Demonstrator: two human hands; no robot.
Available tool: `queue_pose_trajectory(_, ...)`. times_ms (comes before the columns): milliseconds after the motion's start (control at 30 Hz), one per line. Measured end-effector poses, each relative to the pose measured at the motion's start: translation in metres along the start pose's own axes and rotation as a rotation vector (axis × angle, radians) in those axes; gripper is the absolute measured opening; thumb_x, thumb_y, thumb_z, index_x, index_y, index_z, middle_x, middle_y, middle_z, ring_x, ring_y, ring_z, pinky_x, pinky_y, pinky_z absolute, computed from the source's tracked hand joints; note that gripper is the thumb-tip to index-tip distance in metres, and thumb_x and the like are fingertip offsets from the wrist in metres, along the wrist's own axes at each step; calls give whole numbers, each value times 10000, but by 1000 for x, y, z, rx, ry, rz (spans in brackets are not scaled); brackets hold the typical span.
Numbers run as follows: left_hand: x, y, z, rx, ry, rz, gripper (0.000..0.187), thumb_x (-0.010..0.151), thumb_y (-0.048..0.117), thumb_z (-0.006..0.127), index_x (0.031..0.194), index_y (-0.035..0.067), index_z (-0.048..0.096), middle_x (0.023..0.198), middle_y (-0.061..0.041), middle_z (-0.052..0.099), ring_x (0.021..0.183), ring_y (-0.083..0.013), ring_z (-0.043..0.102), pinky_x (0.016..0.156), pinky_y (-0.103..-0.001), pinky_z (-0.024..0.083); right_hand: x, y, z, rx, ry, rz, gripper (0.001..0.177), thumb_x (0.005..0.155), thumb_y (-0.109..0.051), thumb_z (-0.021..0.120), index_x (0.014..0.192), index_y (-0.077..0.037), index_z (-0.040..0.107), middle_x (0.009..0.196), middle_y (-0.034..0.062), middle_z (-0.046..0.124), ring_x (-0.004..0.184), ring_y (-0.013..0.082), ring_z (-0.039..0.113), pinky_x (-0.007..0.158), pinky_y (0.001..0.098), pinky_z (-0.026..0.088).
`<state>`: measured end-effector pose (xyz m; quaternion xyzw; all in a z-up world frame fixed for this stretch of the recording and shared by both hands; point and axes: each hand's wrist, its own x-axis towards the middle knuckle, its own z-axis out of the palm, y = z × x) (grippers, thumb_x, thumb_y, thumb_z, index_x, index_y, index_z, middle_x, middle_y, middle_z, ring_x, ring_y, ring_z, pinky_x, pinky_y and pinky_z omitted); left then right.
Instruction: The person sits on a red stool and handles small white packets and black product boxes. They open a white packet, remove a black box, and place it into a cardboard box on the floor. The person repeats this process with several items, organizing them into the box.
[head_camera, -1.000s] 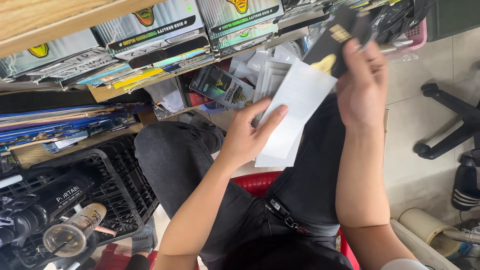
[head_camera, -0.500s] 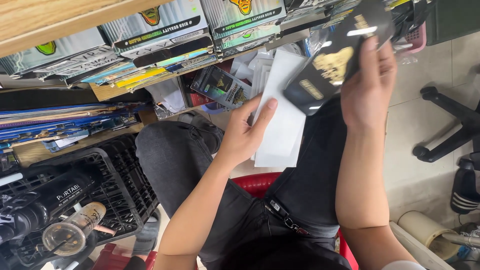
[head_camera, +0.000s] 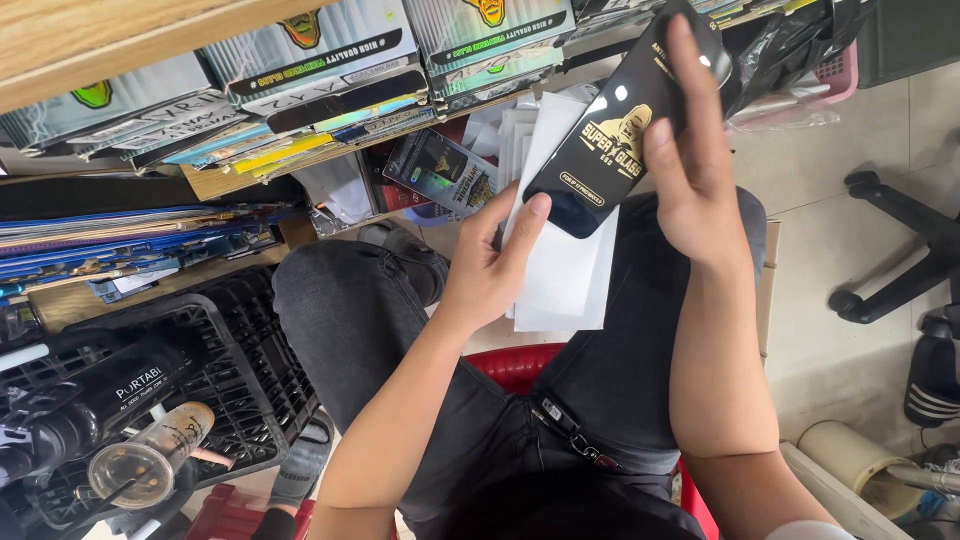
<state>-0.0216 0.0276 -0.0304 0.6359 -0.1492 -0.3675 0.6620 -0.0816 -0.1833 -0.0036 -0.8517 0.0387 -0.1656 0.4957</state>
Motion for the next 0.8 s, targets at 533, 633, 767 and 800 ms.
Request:
queue_pose_trajectory(533,1,10,8,50,91,149,389,1094,446,483,1223,155,706,786,-32,696,785,-29,551,815,-265,536,-9,2,-17,304,-440,226,417,1063,-181,464,1420,5,572,1453,238,586,1428,358,477,1172,544,365)
queue_pose_trajectory(633,1,8,9,21,59,63,440,1053,457,478,1258,120,673,981,-34,709,926,-91,606,859,-269,532,-9,7,-17,369,-156,329,482,1114,-312,421,1545,-95,407,1613,102,371,1519,270,391,1194,467,387)
queue_pose_trajectory(767,2,0,11,-30,0,-86,563,974,508,478,1347,108,613,1234,-69,730,1097,-169,688,844,-238,568,-7,4,-14,461,11,420,571,1182,-394,417,1666,-333,120,1786,-18,262,1578,170,407,1205,370,456)
queue_pose_trajectory(800,2,1,12,-31,-2,-85,563,974,508,478,1347,108,613,1234,-69,730,1097,-169,688,844,-238,568,-8,3,-14,459,12,420,571,1182,-394,417,1666,-333,120,1786,-18,262,1578,170,407,1205,370,456)
